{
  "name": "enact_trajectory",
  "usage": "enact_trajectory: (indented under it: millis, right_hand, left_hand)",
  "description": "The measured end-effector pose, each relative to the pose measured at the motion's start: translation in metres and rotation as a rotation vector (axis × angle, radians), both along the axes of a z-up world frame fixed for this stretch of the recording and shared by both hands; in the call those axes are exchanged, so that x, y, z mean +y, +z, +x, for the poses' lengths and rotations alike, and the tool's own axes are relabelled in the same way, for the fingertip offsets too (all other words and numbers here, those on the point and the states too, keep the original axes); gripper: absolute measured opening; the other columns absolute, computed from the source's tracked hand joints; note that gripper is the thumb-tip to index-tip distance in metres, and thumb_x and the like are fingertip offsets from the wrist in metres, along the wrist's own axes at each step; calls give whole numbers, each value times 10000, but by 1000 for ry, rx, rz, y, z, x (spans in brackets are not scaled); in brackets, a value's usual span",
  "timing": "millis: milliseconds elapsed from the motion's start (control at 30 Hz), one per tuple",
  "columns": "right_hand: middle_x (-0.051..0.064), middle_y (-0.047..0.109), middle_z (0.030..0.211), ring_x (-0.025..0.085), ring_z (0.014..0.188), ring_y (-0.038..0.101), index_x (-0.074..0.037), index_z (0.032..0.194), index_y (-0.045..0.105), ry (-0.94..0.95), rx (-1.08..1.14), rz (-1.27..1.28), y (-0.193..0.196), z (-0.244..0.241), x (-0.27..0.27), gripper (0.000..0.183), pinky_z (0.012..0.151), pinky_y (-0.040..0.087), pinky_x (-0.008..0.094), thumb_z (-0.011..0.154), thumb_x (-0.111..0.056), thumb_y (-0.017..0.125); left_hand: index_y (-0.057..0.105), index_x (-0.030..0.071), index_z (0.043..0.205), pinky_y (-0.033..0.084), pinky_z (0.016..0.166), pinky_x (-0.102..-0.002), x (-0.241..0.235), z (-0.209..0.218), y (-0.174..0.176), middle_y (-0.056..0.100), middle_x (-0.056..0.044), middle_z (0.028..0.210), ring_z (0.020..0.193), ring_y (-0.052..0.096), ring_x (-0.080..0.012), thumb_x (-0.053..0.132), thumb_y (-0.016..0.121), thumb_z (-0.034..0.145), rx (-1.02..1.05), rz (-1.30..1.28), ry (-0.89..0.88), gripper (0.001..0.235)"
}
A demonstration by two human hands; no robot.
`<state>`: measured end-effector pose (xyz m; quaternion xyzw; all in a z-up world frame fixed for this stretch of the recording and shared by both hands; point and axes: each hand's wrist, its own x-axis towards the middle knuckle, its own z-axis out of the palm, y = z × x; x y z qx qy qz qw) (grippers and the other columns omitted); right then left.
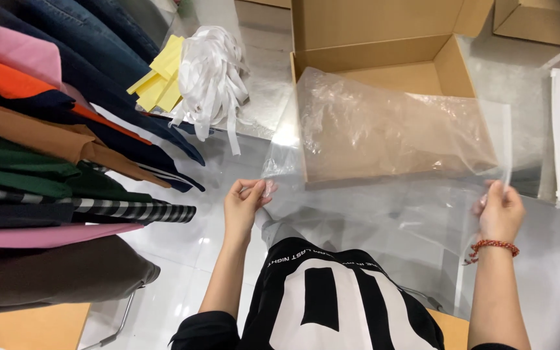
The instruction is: The person removes a black garment from a hanger and places it on a rack. They then unpack a pair of brown trousers from a plastic bag inside a cardboard box, unfold them, and hang them on a hanger. The person places the empty plastic bag back into the box, closes the box, and stacks it with other boxes. Finally, they attach a yellow note to a ribbon on a separate box.
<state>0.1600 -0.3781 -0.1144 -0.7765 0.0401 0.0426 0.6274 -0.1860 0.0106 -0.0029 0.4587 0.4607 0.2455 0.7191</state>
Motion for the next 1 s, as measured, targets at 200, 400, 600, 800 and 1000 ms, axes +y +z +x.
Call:
enact_trajectory:
  millis: [200,400,600,800,1000]
  right_hand:
    - [103,714,1082,189,871,630,-53,1218,682,-66,-472,-433,-30,18,-13,63,766,514,355,1232,-104,716]
    - [282,627,1314,456,1193,579,108,1375,618,230,-943,-472,83,-17,111,465,1055,423,528,915,103,686]
    - [289,683,1277,489,1237,609,46,1407,642,716,-826,-310,81,12,287,295,1123,402,569,1160,-114,625]
    - [113,752,1273,387,1285,642,-259,1380,726,1012,-356,-728,109,14,411,734,1100,468,528,1101,-848,387]
    - [3,790,872,235,915,763,-269,1093,833,1120,-171,-695,77,28,440,527,837,590,374,972,-760,684]
  left_hand:
    - [661,33,970,681,843,-322,-3,-6,5,818,-154,856,886,796,-170,131,719,995,-36,71,78,117]
    - [671,-14,993,671,912,-322,-1,-26,5,820,-259,1049,1024,820,-304,64,742,963,-37,-75,50,109]
    - [704,-23,1151,686,801,-298,-13,-41,-27,814,-230,1016,868,798,-221,99,794,965,52,-56,28,240]
    - [774,-31,1126,694,745,-291,-23,-52,-59,813,-223,957,820,807,-232,109,806,958,62,-42,27,221]
    - [777,-23,1101,698,745,-294,-28,-68,-69,812,-241,952,816,813,-245,95,818,950,66,-89,62,196]
